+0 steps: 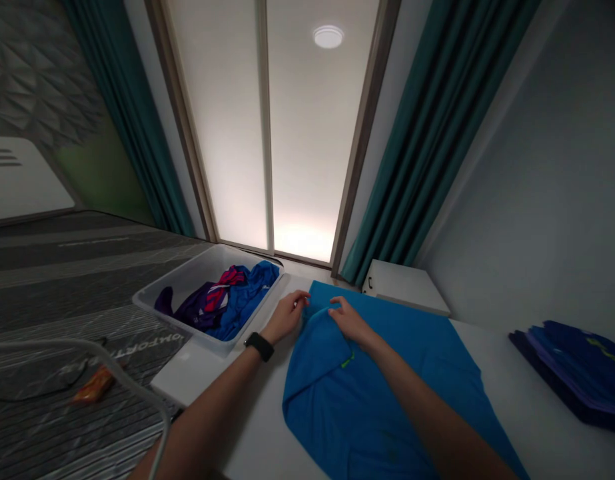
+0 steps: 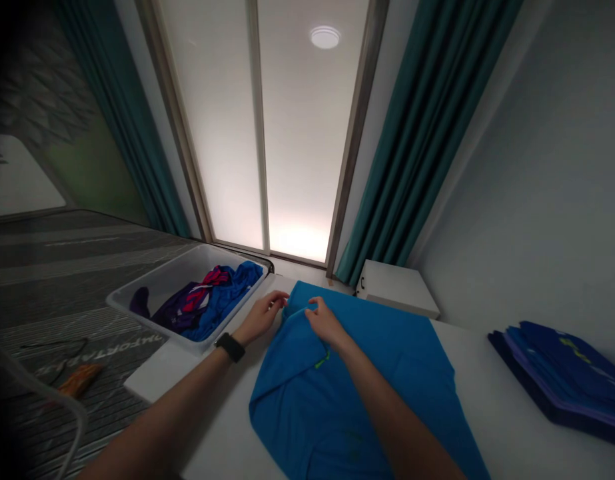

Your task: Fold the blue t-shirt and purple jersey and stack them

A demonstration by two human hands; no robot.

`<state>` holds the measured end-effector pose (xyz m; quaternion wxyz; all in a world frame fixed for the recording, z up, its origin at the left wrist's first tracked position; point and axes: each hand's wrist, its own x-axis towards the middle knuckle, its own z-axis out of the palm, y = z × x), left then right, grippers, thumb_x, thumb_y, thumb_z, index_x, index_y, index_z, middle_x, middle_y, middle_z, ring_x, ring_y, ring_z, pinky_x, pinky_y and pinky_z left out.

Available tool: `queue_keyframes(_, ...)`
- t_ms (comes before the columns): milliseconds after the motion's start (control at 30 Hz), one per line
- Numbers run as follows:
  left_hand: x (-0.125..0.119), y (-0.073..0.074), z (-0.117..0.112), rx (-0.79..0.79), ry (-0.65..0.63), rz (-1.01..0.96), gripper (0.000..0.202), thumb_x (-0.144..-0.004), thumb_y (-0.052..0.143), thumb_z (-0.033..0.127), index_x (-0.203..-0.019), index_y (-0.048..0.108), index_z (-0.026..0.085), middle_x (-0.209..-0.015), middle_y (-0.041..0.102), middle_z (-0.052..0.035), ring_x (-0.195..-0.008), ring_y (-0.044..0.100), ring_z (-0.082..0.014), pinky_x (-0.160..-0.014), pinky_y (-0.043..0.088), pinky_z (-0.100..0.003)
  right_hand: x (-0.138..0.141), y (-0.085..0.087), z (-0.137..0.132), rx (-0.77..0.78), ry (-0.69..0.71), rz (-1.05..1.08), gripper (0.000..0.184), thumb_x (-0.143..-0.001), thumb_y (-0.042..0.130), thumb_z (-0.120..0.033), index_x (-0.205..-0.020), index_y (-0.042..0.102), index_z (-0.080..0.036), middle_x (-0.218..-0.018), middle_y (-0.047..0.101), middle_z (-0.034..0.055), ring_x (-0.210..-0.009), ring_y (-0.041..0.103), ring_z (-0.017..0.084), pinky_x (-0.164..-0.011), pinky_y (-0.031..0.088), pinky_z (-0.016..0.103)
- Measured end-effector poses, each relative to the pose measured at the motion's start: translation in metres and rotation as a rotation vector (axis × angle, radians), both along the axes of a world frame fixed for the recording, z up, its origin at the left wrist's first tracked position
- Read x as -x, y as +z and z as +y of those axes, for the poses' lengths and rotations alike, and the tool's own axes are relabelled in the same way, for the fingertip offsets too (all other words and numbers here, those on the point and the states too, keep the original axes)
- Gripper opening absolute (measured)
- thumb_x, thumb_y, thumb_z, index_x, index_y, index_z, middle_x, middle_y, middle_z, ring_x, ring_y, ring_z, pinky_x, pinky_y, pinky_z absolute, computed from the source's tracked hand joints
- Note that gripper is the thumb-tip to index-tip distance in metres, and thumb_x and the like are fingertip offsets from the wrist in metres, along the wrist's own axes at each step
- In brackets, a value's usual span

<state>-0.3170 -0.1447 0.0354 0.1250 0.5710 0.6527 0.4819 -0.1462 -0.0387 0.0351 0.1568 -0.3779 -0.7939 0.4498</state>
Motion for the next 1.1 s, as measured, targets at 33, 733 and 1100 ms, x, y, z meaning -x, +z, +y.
queue_keyframes(33,0.001,-0.005,0.005,0.014,-0.023,0.023,0.027,-0.092,0.040,0.025,-0.101,0.064,0.017,-0.088,0.069,-0.0054,-0.084,0.063,-0.0188,-0.076,0.048,-0.031,-0.002,0.000,-0.003,-0.001,0.023,-0.013,0.037,-0.088,0.048,-0.032,-0.123,0.049,-0.022,-0.083,0.066,0.0013,-0.059,0.059,0.015,-0.054,0.043,0.025)
queue_keyframes(733,0.006,-0.024,0.004,0.220,-0.025,0.359,0.029,-0.089,0.042,0.022,-0.104,0.067,0.021,-0.097,0.069,-0.0044,-0.096,0.056,-0.0239,-0.086,0.037,-0.040,-0.038,0.009,-0.008,-0.325,-0.009,-0.489,0.058,-0.097,0.043,-0.036,-0.151,0.025,-0.025,-0.121,0.063,0.0135,-0.108,0.061,0.029,-0.083,0.045,0.036)
queue_keyframes(1100,0.012,-0.034,0.007,0.238,-0.050,0.421,0.026,-0.091,0.045,0.023,-0.106,0.066,0.022,-0.094,0.066,-0.0053,-0.092,0.056,-0.0231,-0.084,0.037,-0.039,-0.065,0.007,-0.011,-0.351,0.110,-0.498,0.060,-0.096,0.044,-0.029,-0.152,0.023,-0.027,-0.119,0.064,0.0120,-0.105,0.061,0.027,-0.079,0.045,0.032)
